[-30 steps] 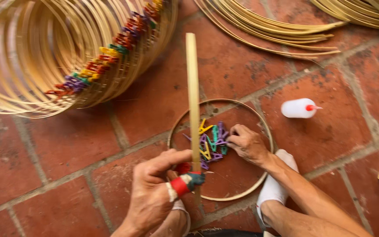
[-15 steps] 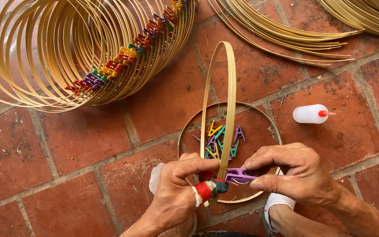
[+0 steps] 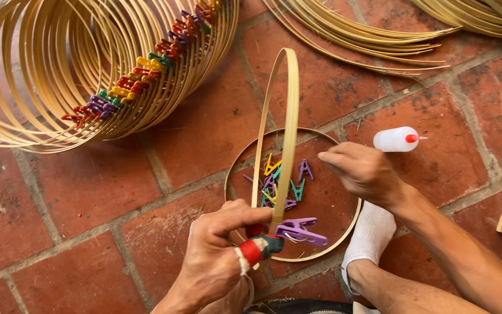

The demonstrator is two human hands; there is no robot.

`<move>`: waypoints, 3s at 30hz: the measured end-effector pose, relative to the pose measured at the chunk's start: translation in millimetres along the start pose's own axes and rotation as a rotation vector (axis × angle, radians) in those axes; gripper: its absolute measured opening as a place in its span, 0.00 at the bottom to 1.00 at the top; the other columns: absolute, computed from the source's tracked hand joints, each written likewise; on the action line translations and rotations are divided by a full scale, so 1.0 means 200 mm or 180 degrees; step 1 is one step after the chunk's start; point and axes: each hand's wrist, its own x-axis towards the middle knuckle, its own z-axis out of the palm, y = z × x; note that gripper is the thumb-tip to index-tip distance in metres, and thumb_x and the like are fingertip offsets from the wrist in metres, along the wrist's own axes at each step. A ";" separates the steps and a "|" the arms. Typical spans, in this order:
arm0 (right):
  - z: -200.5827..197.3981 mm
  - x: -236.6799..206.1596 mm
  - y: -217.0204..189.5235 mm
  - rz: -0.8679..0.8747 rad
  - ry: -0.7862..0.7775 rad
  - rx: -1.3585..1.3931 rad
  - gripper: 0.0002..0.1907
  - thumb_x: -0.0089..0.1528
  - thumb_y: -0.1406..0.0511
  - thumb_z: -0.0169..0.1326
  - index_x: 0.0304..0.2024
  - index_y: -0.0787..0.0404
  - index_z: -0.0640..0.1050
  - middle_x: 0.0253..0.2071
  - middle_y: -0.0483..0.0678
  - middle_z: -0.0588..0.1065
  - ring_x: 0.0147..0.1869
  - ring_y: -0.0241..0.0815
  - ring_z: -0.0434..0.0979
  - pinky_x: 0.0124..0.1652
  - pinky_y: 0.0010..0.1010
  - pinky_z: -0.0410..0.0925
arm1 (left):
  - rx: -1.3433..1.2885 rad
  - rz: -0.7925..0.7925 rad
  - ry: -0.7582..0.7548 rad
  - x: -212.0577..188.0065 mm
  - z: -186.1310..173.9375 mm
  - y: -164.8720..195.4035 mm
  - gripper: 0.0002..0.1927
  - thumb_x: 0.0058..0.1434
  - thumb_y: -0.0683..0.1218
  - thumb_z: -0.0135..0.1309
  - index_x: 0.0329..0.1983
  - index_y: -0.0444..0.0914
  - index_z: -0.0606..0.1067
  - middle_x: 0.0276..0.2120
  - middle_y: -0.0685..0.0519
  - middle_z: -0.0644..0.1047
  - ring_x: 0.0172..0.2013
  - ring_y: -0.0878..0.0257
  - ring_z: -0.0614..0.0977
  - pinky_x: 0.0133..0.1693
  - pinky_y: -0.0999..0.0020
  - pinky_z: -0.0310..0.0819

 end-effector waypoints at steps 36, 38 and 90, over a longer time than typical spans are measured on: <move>-0.54 0.49 -0.70 0.0110 -0.1658 0.1659 0.21 0.54 0.62 0.69 0.49 0.56 0.82 0.31 0.41 0.80 0.32 0.35 0.82 0.32 0.31 0.72 | -0.0079 0.0000 -0.0812 0.04 0.08 0.03 0.59 0.51 0.40 0.69 0.80 0.41 0.47 0.30 0.47 0.82 0.35 0.65 0.83 0.43 0.72 0.74; -0.51 0.49 -0.70 0.0111 -0.1821 0.1550 0.18 0.53 0.62 0.70 0.46 0.55 0.82 0.28 0.42 0.79 0.30 0.38 0.82 0.30 0.32 0.71 | -0.0412 -0.0383 -0.0848 0.04 0.09 0.02 0.59 0.50 0.40 0.67 0.80 0.43 0.46 0.33 0.50 0.83 0.38 0.67 0.83 0.40 0.71 0.75; -0.44 -0.36 1.05 0.3264 0.2675 0.3265 0.08 0.68 0.66 0.57 0.44 0.66 0.78 0.35 0.52 0.79 0.33 0.41 0.80 0.30 0.33 0.73 | 0.4639 0.1491 0.2035 0.39 -1.58 -0.58 0.37 0.60 0.33 0.47 0.75 0.41 0.66 0.49 0.40 0.80 0.46 0.49 0.82 0.48 0.56 0.77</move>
